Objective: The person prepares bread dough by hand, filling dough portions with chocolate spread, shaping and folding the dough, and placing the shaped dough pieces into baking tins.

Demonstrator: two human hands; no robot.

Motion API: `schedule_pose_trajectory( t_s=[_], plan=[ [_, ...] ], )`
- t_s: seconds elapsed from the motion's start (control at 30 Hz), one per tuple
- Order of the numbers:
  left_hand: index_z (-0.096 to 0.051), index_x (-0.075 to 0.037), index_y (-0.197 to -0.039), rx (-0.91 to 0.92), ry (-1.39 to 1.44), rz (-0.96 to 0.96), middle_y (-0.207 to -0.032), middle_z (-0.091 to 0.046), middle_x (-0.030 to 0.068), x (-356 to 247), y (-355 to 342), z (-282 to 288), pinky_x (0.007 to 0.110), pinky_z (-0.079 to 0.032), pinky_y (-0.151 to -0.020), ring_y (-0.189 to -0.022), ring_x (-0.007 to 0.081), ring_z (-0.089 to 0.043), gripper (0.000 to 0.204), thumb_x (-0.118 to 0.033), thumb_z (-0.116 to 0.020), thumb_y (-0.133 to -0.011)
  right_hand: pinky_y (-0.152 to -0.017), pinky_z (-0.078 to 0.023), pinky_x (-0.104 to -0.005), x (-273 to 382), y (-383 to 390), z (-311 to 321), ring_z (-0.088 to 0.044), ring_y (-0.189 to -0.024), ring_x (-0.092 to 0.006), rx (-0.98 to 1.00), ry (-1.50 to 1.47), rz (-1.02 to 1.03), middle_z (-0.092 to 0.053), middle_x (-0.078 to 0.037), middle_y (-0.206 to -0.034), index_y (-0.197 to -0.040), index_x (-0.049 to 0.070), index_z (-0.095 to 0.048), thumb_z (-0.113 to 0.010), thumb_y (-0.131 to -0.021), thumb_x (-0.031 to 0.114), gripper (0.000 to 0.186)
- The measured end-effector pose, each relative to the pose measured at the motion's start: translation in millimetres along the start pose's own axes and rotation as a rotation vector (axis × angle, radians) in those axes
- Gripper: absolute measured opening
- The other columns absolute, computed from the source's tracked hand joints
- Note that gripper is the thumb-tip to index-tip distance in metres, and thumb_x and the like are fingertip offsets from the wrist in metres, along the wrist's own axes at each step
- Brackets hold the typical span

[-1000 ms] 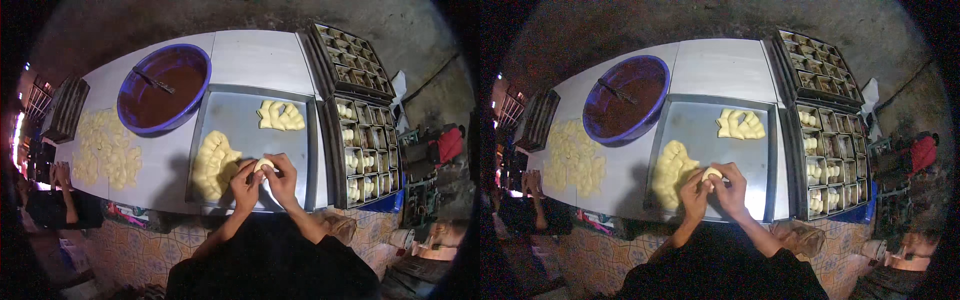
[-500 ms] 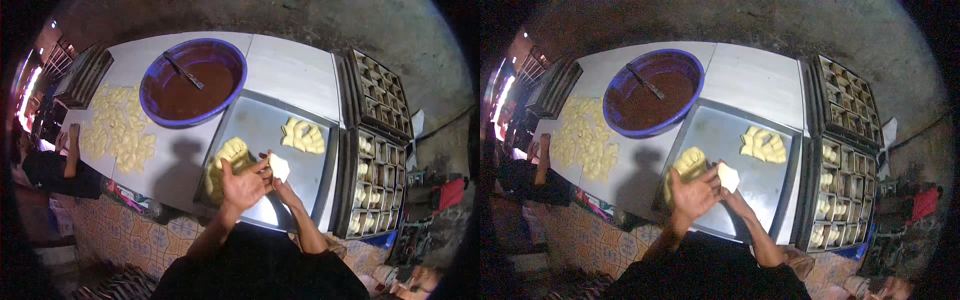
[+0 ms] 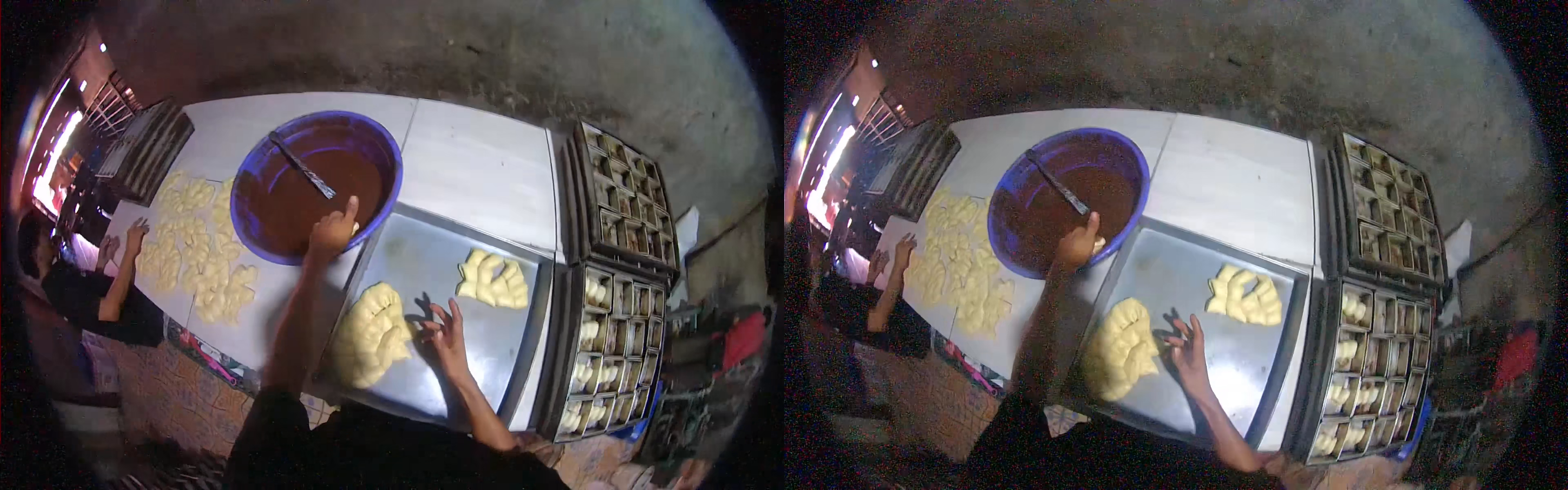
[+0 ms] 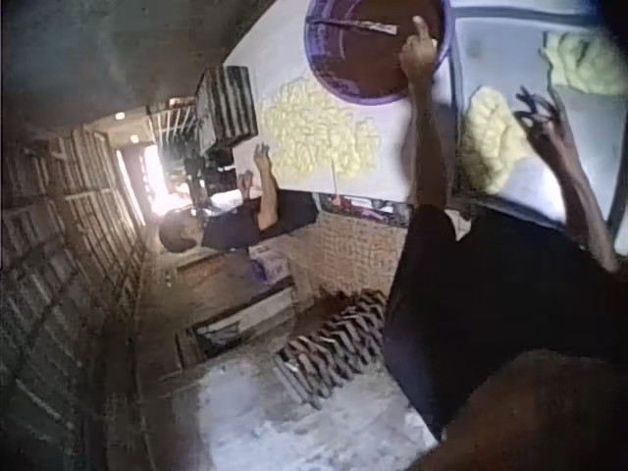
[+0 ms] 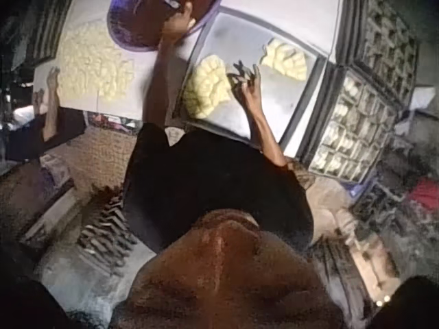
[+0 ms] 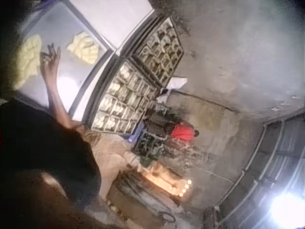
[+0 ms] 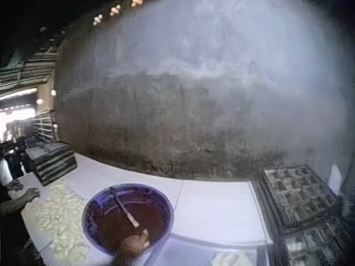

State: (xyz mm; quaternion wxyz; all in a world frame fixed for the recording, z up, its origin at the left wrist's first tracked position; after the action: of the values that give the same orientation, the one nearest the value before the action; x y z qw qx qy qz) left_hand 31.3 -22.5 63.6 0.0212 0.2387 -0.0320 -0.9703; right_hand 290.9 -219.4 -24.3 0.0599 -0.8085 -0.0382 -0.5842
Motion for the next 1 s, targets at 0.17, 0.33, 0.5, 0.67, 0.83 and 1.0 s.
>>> schedule_pose_trajectory(
  t_s=[0.17,0.33,0.5,0.67,0.83,1.0],
  plan=[
    [-0.049,0.005,-0.129,0.243,1.409,0.239,-0.113,-0.061,0.0196,-28,115,-43,0.042,-0.048,-0.085,-0.097,0.0286,-0.061,0.091,-0.072,-0.018,-0.091,-0.085,-0.049,-0.0313,-4,-5,-39,-0.054,-0.107,-0.0217,0.033,-0.507,-0.346,-0.046,-0.017,-0.132,-0.149,0.006,-0.01,-0.055,-0.096,0.027,0.073],
    [-0.04,0.004,-0.138,0.181,1.481,0.293,-0.124,-0.056,0.0206,-75,192,-85,0.041,-0.04,-0.1,-0.119,0.0268,-0.051,0.099,-0.076,-0.011,-0.088,-0.069,-0.051,-0.023,-1,8,-26,-0.059,-0.071,-0.0144,-0.242,-0.506,-0.469,-0.063,-0.008,-0.085,-0.098,-0.003,-0.063,-0.063,-0.09,0.007,0.013],
    [-0.048,0.001,-0.133,0.164,1.123,0.09,-0.109,-0.057,0.0094,-89,237,-87,0.028,-0.046,-0.078,-0.091,0.0149,-0.057,0.044,-0.017,-0.058,-0.094,-0.075,-0.045,-0.0262,67,36,-33,-0.052,-0.087,-0.0171,-0.074,0.769,0.307,-0.054,-0.007,-0.113,-0.111,0.0,-0.065,-0.063,-0.079,-0.005,0.032],
    [-0.058,0.009,-0.11,0.201,1.204,0.003,-0.102,-0.056,0.0114,-97,253,-87,0.026,-0.057,-0.08,-0.087,0.0152,-0.062,0.021,0.002,-0.058,-0.09,-0.082,-0.047,-0.0275,76,48,-12,-0.059,-0.092,-0.0176,-0.208,0.148,0.198,-0.056,-0.011,-0.11,-0.094,0.0,-0.067,-0.061,-0.084,-0.001,0.012],
    [-0.061,0.006,-0.1,0.173,1.265,-0.013,-0.093,-0.057,0.008,-95,264,-104,0.024,-0.055,-0.069,-0.082,0.0121,-0.06,0.02,-0.011,-0.065,-0.09,-0.079,-0.047,-0.0265,79,65,-17,-0.058,-0.093,-0.0128,-0.012,0.469,0.241,-0.059,-0.011,-0.11,-0.1,-0.003,-0.066,-0.063,-0.085,0.001,0.015],
    [-0.06,0.002,-0.086,0.051,1.019,-0.033,-0.089,-0.06,0.0069,-86,268,-125,0.025,-0.051,-0.064,-0.073,0.0126,-0.056,0.023,-0.018,-0.071,-0.086,-0.068,-0.047,-0.0285,40,81,4,-0.056,-0.086,-0.0117,-0.142,0.442,-0.18,-0.061,-0.006,-0.097,-0.116,0.0,-0.06,-0.06,-0.089,0.006,0.028]
  ],
)
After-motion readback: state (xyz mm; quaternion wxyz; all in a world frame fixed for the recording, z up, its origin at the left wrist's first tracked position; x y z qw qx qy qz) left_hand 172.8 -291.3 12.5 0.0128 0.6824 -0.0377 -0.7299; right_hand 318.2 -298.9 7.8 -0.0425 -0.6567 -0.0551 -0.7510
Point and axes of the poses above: each hand's wrist, its own y-axis away from the middle knuckle, its own z-axis out of the back of the hand, x = y × z, the point moved 5 cm from there along -y, towards the middle knuckle
